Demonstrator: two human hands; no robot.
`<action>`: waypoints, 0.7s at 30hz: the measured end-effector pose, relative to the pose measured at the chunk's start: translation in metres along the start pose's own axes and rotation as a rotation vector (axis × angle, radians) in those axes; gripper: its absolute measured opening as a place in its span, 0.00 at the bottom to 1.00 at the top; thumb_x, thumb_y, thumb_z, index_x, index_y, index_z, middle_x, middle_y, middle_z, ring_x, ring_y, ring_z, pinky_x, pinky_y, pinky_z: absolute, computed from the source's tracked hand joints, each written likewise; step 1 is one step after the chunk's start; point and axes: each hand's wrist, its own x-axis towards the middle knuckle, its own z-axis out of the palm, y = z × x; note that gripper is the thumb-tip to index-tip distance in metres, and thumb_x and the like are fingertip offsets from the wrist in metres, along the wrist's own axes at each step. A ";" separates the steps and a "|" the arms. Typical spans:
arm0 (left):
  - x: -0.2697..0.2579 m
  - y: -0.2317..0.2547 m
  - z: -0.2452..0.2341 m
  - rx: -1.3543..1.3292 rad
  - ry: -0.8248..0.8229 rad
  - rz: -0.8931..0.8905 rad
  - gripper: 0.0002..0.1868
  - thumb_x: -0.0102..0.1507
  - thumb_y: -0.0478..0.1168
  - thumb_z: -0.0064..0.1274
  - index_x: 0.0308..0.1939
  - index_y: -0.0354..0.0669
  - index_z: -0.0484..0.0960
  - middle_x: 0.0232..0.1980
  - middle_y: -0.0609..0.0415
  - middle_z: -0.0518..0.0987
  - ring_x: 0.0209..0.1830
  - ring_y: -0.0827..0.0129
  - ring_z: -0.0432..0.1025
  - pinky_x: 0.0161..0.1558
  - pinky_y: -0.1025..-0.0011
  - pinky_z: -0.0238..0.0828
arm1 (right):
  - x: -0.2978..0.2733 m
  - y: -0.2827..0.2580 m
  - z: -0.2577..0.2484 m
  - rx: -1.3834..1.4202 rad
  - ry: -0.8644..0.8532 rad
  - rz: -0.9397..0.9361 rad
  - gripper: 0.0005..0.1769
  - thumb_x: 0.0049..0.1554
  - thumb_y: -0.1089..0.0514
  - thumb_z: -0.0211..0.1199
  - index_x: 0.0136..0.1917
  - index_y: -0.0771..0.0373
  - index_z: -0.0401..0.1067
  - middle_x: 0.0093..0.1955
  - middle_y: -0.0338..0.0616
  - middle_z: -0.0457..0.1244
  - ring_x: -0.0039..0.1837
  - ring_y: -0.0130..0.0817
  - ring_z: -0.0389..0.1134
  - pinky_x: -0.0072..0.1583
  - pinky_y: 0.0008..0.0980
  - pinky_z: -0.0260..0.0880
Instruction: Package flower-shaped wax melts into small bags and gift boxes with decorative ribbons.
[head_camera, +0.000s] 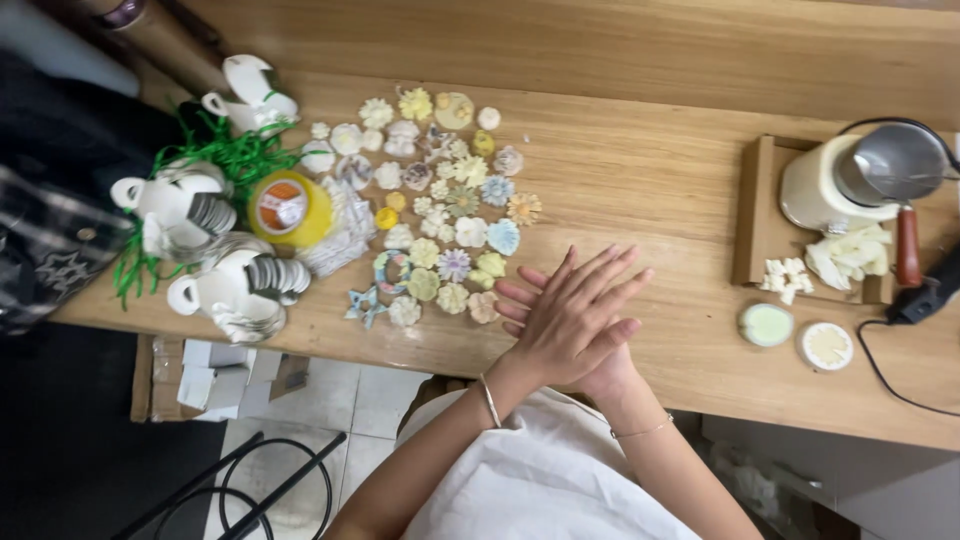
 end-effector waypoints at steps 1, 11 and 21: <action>-0.008 -0.006 -0.012 0.012 0.015 -0.011 0.33 0.77 0.61 0.24 0.79 0.47 0.62 0.83 0.47 0.62 0.85 0.53 0.55 0.86 0.46 0.36 | -0.001 0.011 -0.005 -0.001 -0.011 0.019 0.39 0.65 0.35 0.41 0.76 0.67 0.56 0.73 0.57 0.60 0.72 0.49 0.62 0.70 0.45 0.63; -0.093 -0.137 -0.081 0.197 -0.027 -0.463 0.38 0.74 0.64 0.31 0.81 0.45 0.55 0.83 0.40 0.53 0.82 0.50 0.51 0.77 0.42 0.36 | 0.031 0.045 0.081 -0.244 0.204 -0.006 0.32 0.66 0.46 0.43 0.78 0.65 0.55 0.80 0.54 0.52 0.80 0.50 0.53 0.77 0.57 0.53; -0.107 -0.128 -0.108 -1.938 0.133 -0.521 0.42 0.75 0.67 0.24 0.81 0.37 0.55 0.80 0.38 0.58 0.81 0.51 0.53 0.81 0.61 0.44 | 0.104 0.130 0.032 -2.062 -0.295 -0.775 0.31 0.63 0.48 0.43 0.75 0.57 0.65 0.83 0.53 0.50 0.85 0.51 0.48 0.82 0.55 0.36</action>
